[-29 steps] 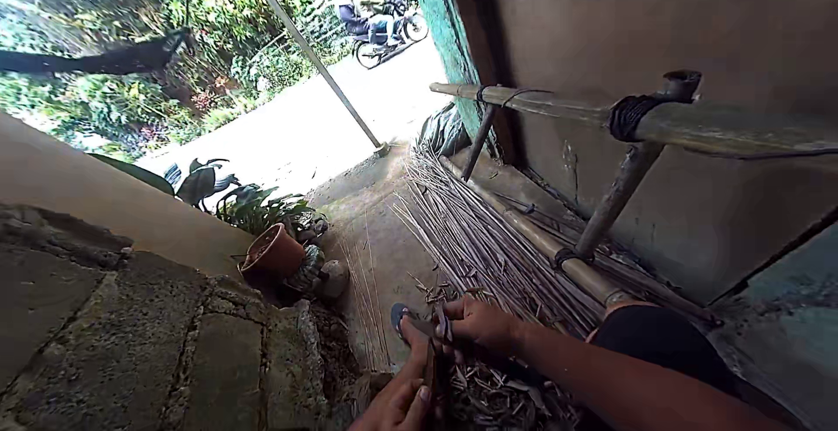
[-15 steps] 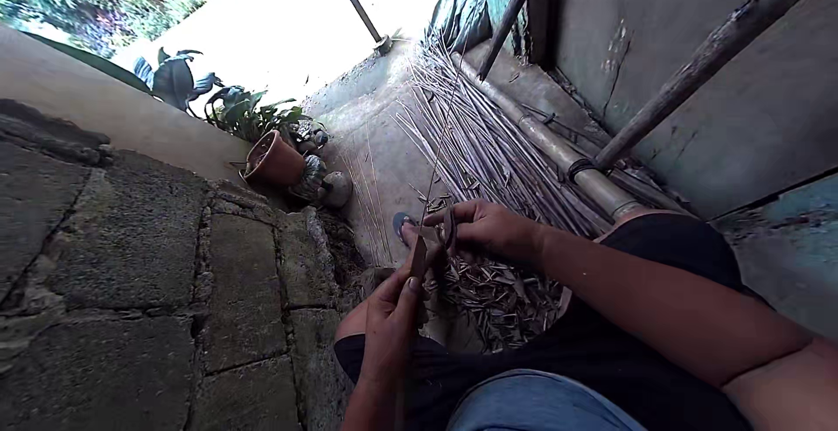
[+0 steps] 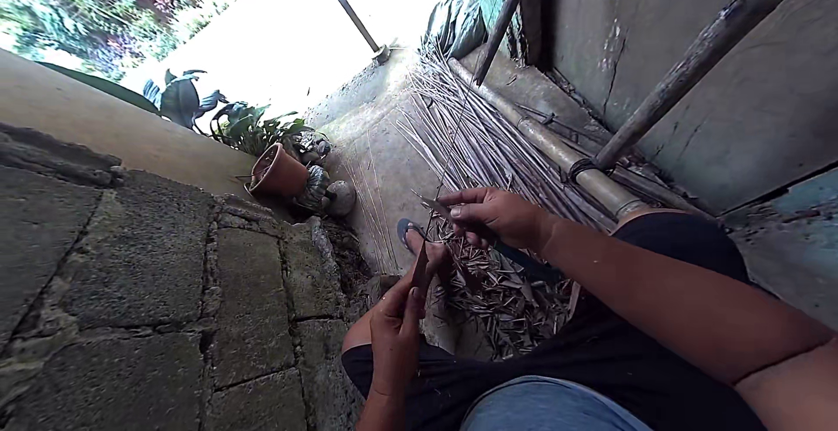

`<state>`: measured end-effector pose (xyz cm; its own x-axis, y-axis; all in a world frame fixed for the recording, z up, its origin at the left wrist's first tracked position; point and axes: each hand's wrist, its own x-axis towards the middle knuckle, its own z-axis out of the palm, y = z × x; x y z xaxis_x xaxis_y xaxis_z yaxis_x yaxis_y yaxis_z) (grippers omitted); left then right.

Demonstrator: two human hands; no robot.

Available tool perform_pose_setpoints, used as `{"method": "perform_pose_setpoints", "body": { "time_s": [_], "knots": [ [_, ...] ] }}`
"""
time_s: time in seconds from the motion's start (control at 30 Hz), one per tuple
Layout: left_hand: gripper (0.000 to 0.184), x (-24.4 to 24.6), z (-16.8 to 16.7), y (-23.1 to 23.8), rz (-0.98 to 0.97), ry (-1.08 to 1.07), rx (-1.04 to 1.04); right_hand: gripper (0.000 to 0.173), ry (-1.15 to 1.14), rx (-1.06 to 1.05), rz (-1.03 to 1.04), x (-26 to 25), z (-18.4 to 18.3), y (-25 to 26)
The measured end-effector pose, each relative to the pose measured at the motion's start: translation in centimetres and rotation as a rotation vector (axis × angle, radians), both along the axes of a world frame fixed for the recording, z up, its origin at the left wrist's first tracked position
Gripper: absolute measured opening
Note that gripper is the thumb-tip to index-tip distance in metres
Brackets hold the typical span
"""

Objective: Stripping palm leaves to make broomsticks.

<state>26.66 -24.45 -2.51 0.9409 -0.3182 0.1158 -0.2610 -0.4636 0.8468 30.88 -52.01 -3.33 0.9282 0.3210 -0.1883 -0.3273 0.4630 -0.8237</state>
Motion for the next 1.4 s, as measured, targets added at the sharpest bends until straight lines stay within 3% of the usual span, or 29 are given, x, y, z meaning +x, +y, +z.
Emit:
{"method": "perform_pose_setpoints", "body": {
  "time_s": [0.13, 0.37, 0.5, 0.67, 0.83, 1.07, 1.17, 1.3, 1.4],
  "knots": [
    [0.021, 0.3, -0.5, -0.2, -0.003, -0.100, 0.051, 0.036, -0.032, -0.043, 0.150, -1.3, 0.0, 1.7],
    [0.021, 0.5, -0.7, 0.1, 0.002, -0.159, 0.110, 0.032, 0.069, 0.032, -0.044, 0.2, 0.2, 0.1],
    [0.020, 0.6, -1.0, -0.2, -0.003, -0.190, 0.111, 0.035, 0.016, 0.000, 0.132, -1.2, 0.0, 1.5],
    [0.021, 0.7, -1.1, 0.1, 0.014, -0.303, 0.197, 0.031, 0.115, 0.082, -0.021, 0.3, 0.3, -0.2],
    [0.020, 0.8, -1.3, 0.0, -0.002, -0.289, 0.145, 0.034, 0.045, 0.038, 0.113, -0.8, 0.3, 0.8],
    [0.028, 0.4, -1.5, 0.7, -0.058, -0.281, 0.201, 0.032, 0.126, 0.220, -0.315, 1.5, 0.3, -2.9],
    [0.034, 0.4, -0.6, 0.1, -0.078, 0.013, 0.050, 0.036, 0.035, 0.185, -0.199, 0.7, -0.6, -1.3],
    [0.040, 1.1, 1.1, 0.5, -0.219, 0.763, -0.475, 0.037, -0.110, 0.091, 0.242, -1.2, -1.3, 1.6],
    [0.034, 1.4, 1.4, 1.0, -0.403, 1.124, -0.770, 0.034, -0.174, 0.125, 0.301, -0.9, -1.1, 1.3]
  ]
}}
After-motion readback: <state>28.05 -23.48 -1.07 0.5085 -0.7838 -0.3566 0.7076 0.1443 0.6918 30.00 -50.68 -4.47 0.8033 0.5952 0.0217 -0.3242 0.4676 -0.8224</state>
